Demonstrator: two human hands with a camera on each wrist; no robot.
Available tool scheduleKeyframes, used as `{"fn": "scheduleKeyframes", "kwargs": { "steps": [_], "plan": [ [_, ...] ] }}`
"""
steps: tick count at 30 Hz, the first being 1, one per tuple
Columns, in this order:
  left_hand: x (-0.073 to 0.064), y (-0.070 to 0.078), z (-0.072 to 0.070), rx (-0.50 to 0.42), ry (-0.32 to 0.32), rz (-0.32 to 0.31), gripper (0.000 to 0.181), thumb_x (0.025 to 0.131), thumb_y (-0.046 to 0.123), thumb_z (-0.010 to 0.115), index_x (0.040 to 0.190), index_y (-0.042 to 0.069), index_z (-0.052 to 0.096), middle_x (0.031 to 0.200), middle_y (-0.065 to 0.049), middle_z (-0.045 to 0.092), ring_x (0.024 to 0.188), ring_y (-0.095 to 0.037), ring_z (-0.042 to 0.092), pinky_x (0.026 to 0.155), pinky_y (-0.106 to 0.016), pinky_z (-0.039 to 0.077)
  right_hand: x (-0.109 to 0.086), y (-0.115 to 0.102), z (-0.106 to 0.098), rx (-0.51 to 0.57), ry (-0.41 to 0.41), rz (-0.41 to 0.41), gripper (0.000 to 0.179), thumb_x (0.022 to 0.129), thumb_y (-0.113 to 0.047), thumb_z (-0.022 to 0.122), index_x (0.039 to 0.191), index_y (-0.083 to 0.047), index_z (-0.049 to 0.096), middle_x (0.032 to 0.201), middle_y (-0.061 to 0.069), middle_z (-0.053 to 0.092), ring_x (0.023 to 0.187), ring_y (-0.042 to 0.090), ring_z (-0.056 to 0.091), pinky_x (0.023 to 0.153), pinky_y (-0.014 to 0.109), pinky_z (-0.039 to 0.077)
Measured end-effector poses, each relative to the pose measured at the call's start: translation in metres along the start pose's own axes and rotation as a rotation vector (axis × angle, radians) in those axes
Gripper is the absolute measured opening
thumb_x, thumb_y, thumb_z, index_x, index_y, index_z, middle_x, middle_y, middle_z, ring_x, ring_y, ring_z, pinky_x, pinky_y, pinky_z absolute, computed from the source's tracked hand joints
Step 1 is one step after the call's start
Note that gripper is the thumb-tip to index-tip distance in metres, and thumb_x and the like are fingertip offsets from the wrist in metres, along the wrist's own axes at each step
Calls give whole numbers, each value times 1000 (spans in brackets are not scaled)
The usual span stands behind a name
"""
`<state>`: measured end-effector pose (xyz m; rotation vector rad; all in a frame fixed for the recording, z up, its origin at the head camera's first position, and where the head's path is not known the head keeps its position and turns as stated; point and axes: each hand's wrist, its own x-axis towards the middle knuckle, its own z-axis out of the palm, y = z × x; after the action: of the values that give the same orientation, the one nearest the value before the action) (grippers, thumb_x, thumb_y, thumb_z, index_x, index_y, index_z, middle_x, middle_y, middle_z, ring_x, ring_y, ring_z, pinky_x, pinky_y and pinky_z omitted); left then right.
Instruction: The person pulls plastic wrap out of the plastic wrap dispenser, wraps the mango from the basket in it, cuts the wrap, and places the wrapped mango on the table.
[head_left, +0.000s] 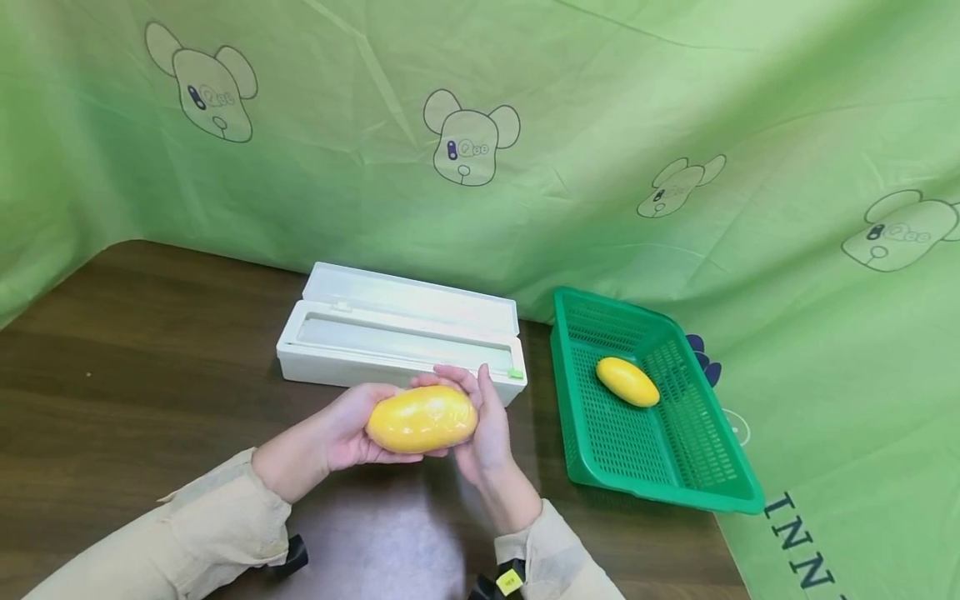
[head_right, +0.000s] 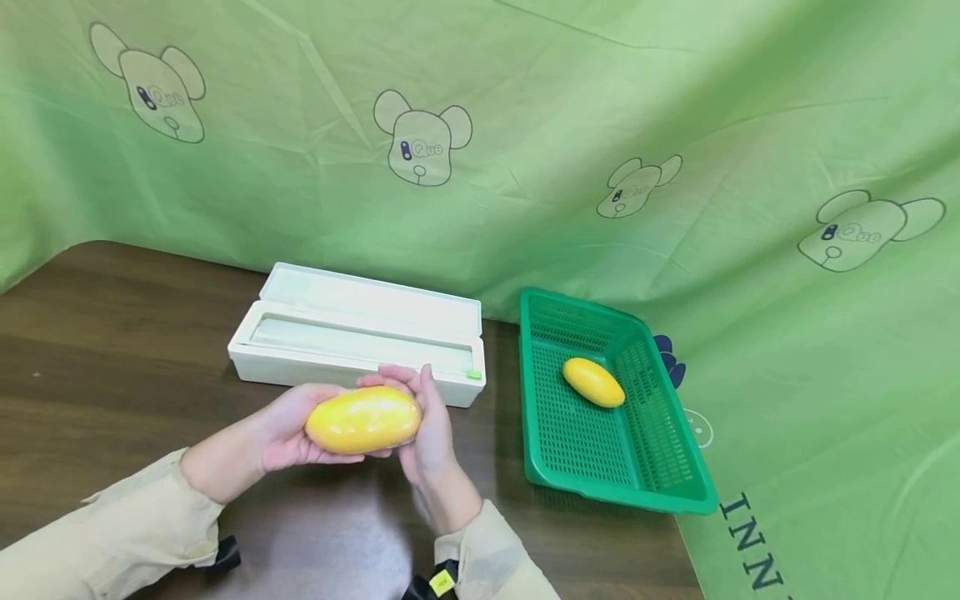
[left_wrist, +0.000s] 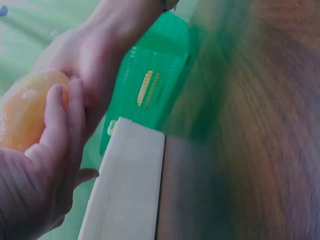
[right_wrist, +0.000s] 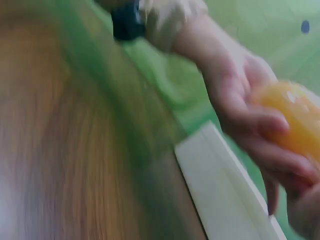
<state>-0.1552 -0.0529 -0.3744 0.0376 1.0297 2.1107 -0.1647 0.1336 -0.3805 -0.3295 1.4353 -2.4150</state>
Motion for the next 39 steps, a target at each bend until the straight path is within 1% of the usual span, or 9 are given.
{"fn": "scheduleKeyframes", "kwargs": {
  "steps": [2, 4, 9, 14, 18, 24, 31, 35, 39],
  "plan": [
    [0, -2, 3, 0, 7, -9, 46, 104, 19, 27, 139, -11, 33, 105, -22, 69, 92, -27, 74, 78, -34, 60, 2, 1, 4, 63, 65, -2, 64, 110, -46, 18, 91, -17, 72, 98, 2, 73, 106, 22, 66, 95, 36, 50],
    [1, -3, 4, 0, 12, -16, 46, 104, 19, 27, 138, -11, 34, 104, -22, 69, 90, -27, 74, 77, -33, 60, 3, 1, 5, 102, 42, -5, 68, 111, -44, 16, 79, -20, 71, 93, 0, 73, 105, 21, 67, 95, 37, 49],
    [1, -4, 5, 24, 19, -29, 47, 102, 20, 26, 136, -11, 35, 101, -21, 69, 87, -26, 74, 76, -32, 60, 3, 0, -1, 173, -115, -18, 69, 111, -37, 9, 79, -20, 69, 92, -4, 73, 110, 20, 66, 100, 37, 47],
    [0, -5, 8, 48, 34, -38, 47, 102, 21, 26, 134, -11, 37, 100, -21, 69, 85, -26, 74, 74, -31, 60, 5, 3, -6, 251, -241, -21, 65, 112, -33, 12, 80, -18, 67, 87, -6, 70, 102, 16, 64, 96, 35, 46],
    [1, -8, 8, 68, 31, -49, 48, 102, 23, 27, 135, -10, 37, 101, -21, 68, 85, -25, 74, 75, -31, 60, 6, 6, -12, 313, -313, -6, 62, 112, -31, 14, 81, -17, 66, 84, -6, 67, 100, 14, 62, 94, 32, 45],
    [3, -13, 7, 89, 29, -59, 48, 103, 24, 27, 135, -10, 38, 102, -20, 68, 85, -25, 74, 76, -32, 60, 8, 12, -19, 383, -381, 23, 62, 112, -32, 14, 77, -16, 63, 83, -5, 66, 101, 14, 61, 92, 31, 47],
    [4, -15, 8, 101, 40, -63, 48, 102, 23, 28, 134, -10, 39, 101, -20, 68, 85, -26, 74, 79, -35, 60, 12, 16, -24, 414, -487, -16, 62, 112, -32, 17, 75, -14, 62, 87, -5, 68, 103, 13, 61, 95, 29, 46],
    [4, -17, 7, 104, 18, -74, 47, 100, 22, 27, 131, -10, 42, 100, -20, 70, 85, -26, 74, 79, -34, 60, 13, 17, -22, 427, -481, -13, 63, 112, -34, 17, 71, -14, 62, 80, -5, 68, 97, 13, 61, 96, 28, 41],
    [4, -18, 7, 106, -18, -75, 46, 100, 20, 26, 129, -11, 45, 100, -21, 71, 85, -26, 75, 77, -34, 60, 13, 13, -20, 431, -452, 12, 72, 112, -39, 15, 68, -14, 67, 72, -4, 67, 89, 13, 61, 92, 27, 41]
  ]
}}
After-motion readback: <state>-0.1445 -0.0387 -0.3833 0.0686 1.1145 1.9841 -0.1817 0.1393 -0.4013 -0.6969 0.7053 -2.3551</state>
